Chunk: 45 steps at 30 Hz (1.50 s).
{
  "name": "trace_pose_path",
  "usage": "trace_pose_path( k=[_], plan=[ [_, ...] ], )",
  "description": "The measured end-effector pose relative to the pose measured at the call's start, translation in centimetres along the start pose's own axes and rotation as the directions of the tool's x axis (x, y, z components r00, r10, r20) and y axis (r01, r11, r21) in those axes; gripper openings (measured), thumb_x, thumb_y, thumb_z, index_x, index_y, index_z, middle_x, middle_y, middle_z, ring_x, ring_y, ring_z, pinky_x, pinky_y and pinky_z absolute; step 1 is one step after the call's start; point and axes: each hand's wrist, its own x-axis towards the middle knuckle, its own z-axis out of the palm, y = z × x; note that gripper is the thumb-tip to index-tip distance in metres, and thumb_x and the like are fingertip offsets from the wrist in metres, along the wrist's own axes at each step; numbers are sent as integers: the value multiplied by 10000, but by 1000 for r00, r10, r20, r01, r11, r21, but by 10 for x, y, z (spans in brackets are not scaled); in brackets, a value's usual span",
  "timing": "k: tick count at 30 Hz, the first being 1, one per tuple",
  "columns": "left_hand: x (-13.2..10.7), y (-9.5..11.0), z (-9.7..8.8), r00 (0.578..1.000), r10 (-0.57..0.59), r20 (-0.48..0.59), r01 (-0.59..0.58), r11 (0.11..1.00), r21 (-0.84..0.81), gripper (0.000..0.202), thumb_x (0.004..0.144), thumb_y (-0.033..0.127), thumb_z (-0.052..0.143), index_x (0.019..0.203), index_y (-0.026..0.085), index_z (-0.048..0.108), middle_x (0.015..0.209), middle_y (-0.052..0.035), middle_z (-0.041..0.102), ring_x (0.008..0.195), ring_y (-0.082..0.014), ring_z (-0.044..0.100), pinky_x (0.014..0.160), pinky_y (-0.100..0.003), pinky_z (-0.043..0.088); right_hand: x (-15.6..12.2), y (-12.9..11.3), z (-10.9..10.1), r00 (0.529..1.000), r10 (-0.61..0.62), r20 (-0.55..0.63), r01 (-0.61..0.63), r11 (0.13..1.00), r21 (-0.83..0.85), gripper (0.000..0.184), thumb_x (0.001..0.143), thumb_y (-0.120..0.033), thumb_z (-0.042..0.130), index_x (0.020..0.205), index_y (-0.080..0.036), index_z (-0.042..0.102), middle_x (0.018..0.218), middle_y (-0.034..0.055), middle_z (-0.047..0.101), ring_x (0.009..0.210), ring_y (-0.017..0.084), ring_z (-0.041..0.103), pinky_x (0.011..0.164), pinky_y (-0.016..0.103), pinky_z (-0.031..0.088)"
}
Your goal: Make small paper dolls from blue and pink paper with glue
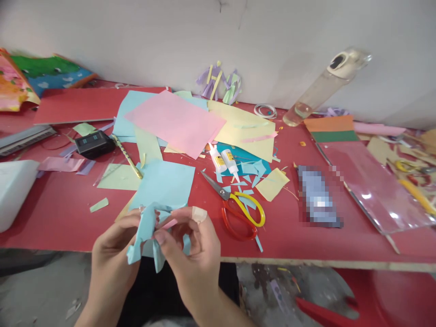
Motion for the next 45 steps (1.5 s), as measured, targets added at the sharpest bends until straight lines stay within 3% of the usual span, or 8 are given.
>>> trace_pose_path(
  k=[6,11,16,20,26,31,37,45],
  plan=[
    [-9,-9,5,996,-90,-17,88,993,-81,113,853,288,754,950,311,805,1051,-59,745,1040,-239,678,864,-314,563,-1,4,-1,996,-55,-69,47,993,-111,197,811,-234,787,965,-263,667,842,10,745,753,153,722,640,234,599],
    [-18,-19,12,988,-142,-68,127,975,-181,275,764,343,833,1030,288,790,1090,-91,734,1115,-295,657,889,-370,568,-3,4,1,987,-125,-96,106,978,-181,174,840,-207,757,966,-286,668,844,-20,758,750,127,739,645,191,602],
    [-19,-15,27,939,-284,-194,207,917,-341,168,762,292,839,914,262,774,981,-41,741,979,-219,709,867,-326,591,-6,9,4,977,-207,-54,185,943,-277,175,874,-183,720,998,-290,656,863,-14,753,798,139,747,594,183,579],
    [-17,-11,35,903,-335,-270,216,895,-390,159,766,312,839,882,239,759,868,-18,752,801,-158,718,798,-275,596,-6,12,2,950,-311,25,290,848,-444,249,885,-144,702,1072,-298,641,898,-6,767,763,135,738,533,190,539],
    [-14,-7,40,895,-297,-333,180,923,-340,197,747,337,845,834,202,729,822,-10,722,787,-147,695,738,-235,585,1,1,0,856,-475,203,497,651,-573,289,894,-50,629,1070,-280,631,924,-3,763,811,138,731,635,227,581],
    [-12,-10,38,893,-285,-348,182,936,-300,249,797,311,794,978,229,645,890,-9,728,827,-168,714,746,-260,591,3,0,4,839,-496,225,513,580,-633,296,883,-53,648,1076,-276,621,895,-3,764,762,139,732,582,225,569],
    [-7,-7,36,905,-128,-405,62,983,-173,237,791,304,814,947,253,644,879,24,669,787,-127,673,671,-192,564,6,4,8,797,-545,260,553,484,-679,357,882,-63,672,1155,-275,583,906,12,778,737,151,741,593,239,578],
    [0,-8,17,971,42,-234,-51,998,-34,119,850,167,760,911,242,690,894,13,682,894,-133,664,803,-208,555,9,-1,10,796,-533,287,556,456,-695,213,903,-64,655,1047,-214,613,890,19,778,758,116,740,623,195,552]
  ],
)
